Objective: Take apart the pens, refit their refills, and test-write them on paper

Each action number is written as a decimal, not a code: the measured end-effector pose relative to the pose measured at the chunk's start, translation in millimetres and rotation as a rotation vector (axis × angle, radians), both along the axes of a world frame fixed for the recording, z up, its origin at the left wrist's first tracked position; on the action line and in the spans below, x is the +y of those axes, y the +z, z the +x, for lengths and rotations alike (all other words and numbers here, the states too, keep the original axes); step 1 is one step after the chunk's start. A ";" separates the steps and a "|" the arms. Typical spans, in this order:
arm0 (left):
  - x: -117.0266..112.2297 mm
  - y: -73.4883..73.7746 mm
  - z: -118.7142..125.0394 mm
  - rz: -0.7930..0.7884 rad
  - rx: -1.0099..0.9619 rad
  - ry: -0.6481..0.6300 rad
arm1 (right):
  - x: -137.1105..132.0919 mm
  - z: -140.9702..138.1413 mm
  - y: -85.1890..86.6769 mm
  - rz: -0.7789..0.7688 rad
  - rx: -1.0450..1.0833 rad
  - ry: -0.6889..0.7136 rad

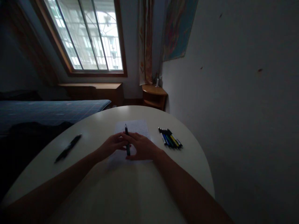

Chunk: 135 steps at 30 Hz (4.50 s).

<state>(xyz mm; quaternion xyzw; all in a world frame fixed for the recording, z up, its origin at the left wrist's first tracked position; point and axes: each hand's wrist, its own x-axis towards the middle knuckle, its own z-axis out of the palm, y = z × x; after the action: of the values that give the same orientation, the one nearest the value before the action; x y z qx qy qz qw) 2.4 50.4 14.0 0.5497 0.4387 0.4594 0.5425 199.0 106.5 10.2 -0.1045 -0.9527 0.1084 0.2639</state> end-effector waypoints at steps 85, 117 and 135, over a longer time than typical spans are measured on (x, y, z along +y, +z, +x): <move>-55.4 -11.2 54.5 0.636 0.971 -0.069 | 10.5 6.7 4.0 -0.662 0.428 -0.418; -69.6 -17.7 60.7 0.537 1.039 -0.120 | 5.7 -4.1 -7.2 -0.844 0.186 -0.558; -67.3 -12.7 62.4 0.562 1.134 -0.097 | 8.3 -7.1 -8.9 -0.791 0.165 -0.609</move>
<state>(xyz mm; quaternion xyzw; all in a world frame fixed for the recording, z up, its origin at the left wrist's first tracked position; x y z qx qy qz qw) 64.8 -16.9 1.4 0.8482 0.4953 0.1695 0.0809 191.9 114.7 1.3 -0.4608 -0.7411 0.3869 0.2980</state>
